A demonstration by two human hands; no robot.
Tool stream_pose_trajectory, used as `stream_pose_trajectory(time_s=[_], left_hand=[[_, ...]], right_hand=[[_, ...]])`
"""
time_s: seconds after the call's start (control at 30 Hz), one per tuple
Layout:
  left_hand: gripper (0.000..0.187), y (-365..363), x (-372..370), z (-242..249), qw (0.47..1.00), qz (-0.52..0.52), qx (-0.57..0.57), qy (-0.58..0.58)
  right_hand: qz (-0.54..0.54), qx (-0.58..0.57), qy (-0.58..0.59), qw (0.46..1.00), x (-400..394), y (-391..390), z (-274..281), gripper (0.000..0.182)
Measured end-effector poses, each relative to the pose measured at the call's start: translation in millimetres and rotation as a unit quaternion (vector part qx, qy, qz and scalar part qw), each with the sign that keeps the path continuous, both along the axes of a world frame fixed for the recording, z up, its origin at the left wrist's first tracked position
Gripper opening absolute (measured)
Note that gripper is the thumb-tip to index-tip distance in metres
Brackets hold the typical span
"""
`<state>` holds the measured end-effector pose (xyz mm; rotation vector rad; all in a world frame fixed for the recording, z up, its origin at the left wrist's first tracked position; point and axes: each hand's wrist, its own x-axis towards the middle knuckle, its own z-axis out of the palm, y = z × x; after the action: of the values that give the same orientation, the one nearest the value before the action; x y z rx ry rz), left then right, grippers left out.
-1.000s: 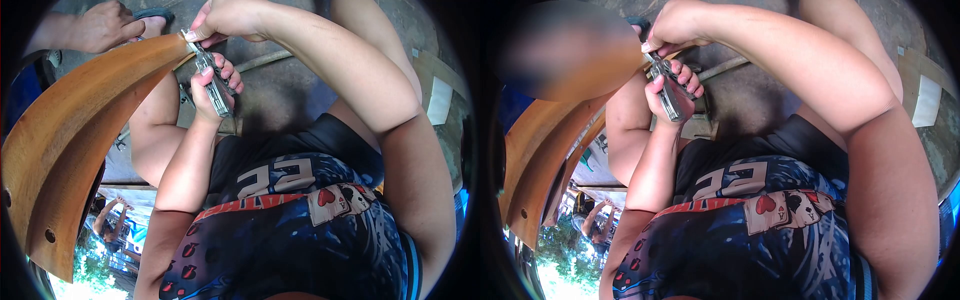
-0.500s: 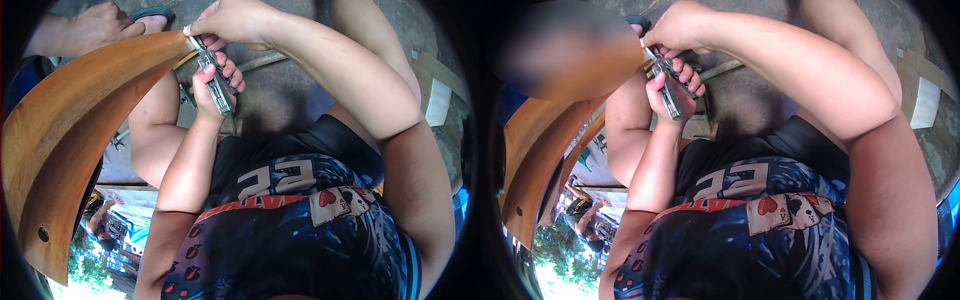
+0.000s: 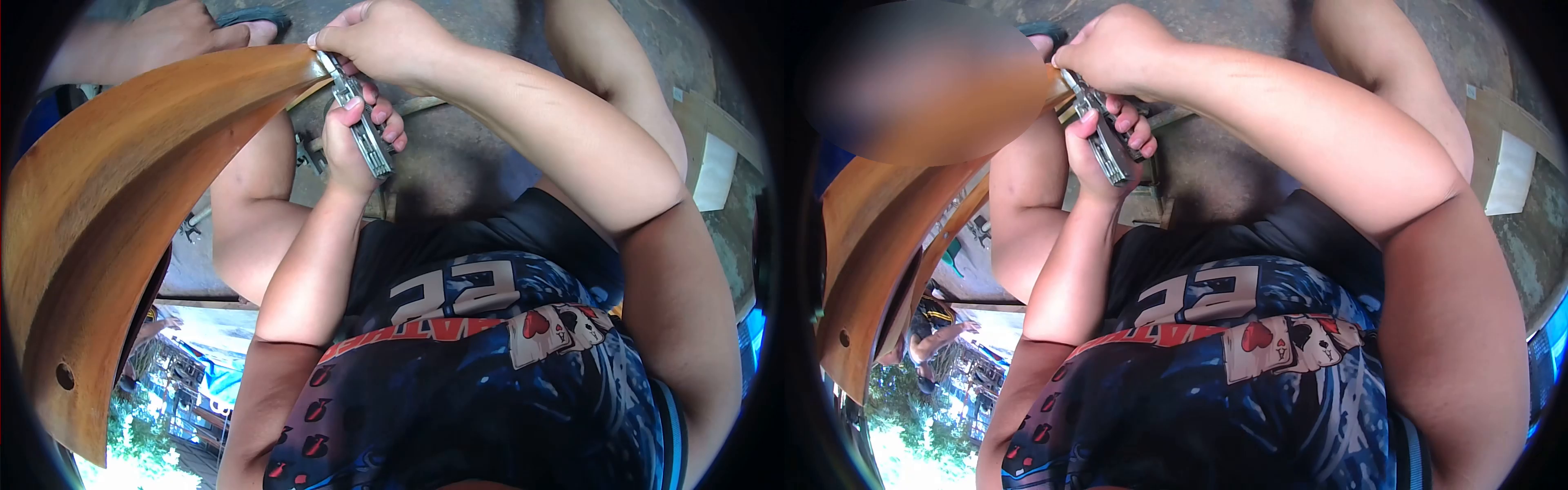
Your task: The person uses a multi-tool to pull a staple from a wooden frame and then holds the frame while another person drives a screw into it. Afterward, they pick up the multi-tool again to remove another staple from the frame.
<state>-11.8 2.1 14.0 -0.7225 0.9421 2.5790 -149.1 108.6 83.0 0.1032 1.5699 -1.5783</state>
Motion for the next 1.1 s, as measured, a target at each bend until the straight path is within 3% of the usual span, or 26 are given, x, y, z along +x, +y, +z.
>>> stream_pose_trajectory(time_s=[0.2,0.33,0.43,0.53,0.67,0.77,1.1], left_hand=[[0.027,-7.0,2.6,-4.0,1.000,0.002,-0.018,0.012],[0.049,-4.4,0.5,-1.3,0.999,-0.001,0.011,0.031],[0.054,-3.7,1.7,-3.4,1.000,0.011,-0.022,0.016],[0.051,1.3,-0.9,1.2,0.999,0.010,-0.028,0.020],[0.033,-3.9,1.8,-7.2,1.000,0.004,0.025,0.015],[0.033,-2.6,0.0,-6.9,0.999,0.018,0.049,0.006],[0.030,-7.0,-1.2,-7.1,0.997,0.004,0.074,0.004]], right_hand=[[0.002,-0.022,-0.022,1.000,2.9,3.0,-1.0,0.027],[0.063,0.004,0.047,0.997,-2.1,2.6,-13.2,0.026],[0.085,-0.009,0.026,0.996,-3.0,7.6,-11.7,0.026],[0.086,-0.001,-0.017,0.996,-4.6,7.8,-0.3,0.025],[0.058,-0.033,-0.066,0.996,-6.2,2.5,-9.7,0.023],[0.008,-0.090,-0.112,0.990,-5.7,-8.5,-43.7,0.020],[0.006,-0.060,-0.123,0.991,-11.1,-7.5,-35.5,0.016]])
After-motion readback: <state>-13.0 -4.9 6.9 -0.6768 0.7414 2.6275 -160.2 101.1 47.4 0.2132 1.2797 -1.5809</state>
